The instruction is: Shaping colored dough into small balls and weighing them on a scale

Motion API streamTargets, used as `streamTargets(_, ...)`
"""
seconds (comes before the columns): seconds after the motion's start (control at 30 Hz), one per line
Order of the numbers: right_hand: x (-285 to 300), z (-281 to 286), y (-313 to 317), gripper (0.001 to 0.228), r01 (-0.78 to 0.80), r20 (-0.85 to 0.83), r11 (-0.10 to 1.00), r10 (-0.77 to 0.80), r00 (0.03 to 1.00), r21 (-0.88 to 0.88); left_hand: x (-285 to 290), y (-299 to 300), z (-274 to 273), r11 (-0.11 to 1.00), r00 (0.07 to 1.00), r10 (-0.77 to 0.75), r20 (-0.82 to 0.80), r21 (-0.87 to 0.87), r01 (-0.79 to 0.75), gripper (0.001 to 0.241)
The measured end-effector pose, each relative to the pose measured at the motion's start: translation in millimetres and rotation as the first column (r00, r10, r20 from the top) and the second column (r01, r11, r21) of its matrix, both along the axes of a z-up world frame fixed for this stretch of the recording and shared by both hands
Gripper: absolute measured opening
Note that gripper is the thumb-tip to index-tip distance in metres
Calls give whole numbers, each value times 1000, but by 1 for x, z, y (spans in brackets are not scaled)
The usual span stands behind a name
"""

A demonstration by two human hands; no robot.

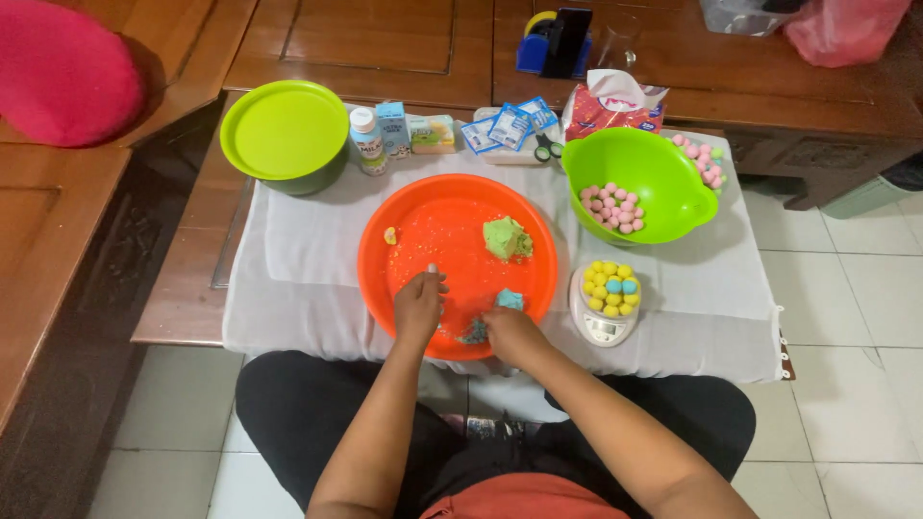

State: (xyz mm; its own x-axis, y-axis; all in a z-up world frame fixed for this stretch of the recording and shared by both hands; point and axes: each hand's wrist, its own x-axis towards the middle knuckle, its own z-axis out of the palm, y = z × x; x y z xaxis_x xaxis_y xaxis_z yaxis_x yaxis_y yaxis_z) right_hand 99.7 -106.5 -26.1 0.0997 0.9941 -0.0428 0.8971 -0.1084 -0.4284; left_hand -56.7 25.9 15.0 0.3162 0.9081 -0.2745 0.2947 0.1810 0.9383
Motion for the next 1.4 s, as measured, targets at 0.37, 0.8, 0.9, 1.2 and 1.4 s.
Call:
streamTargets(0.37, 6, 39, 17, 33, 60, 105, 991, -47, 993, -120, -3, -11, -7, 991, 990, 0, 141, -130, 19, 49)
streamTargets(0.8, 26, 67, 10, 74, -25, -96, 996, 17, 995, -82, 43, -23, 24, 889, 860, -455, -229, -72, 451, 85)
streamTargets(0.9, 32, 68, 8, 72, -1, -153, 1000, -3, 988, -23, 50, -27, 24, 891, 864, -433, -258, 20, 453, 85)
streamTargets(1.2, 27, 62, 5, 79, 66, -132, 997, -72, 989, -47, 44, -45, 59, 928, 911, -371, -180, -103, 358, 85)
streamTargets(1.4, 30, 42, 13, 67, 141, -35, 989, -139, 990, 52, 58, -38, 7, 959, 960, -267, -78, -113, 258, 82)
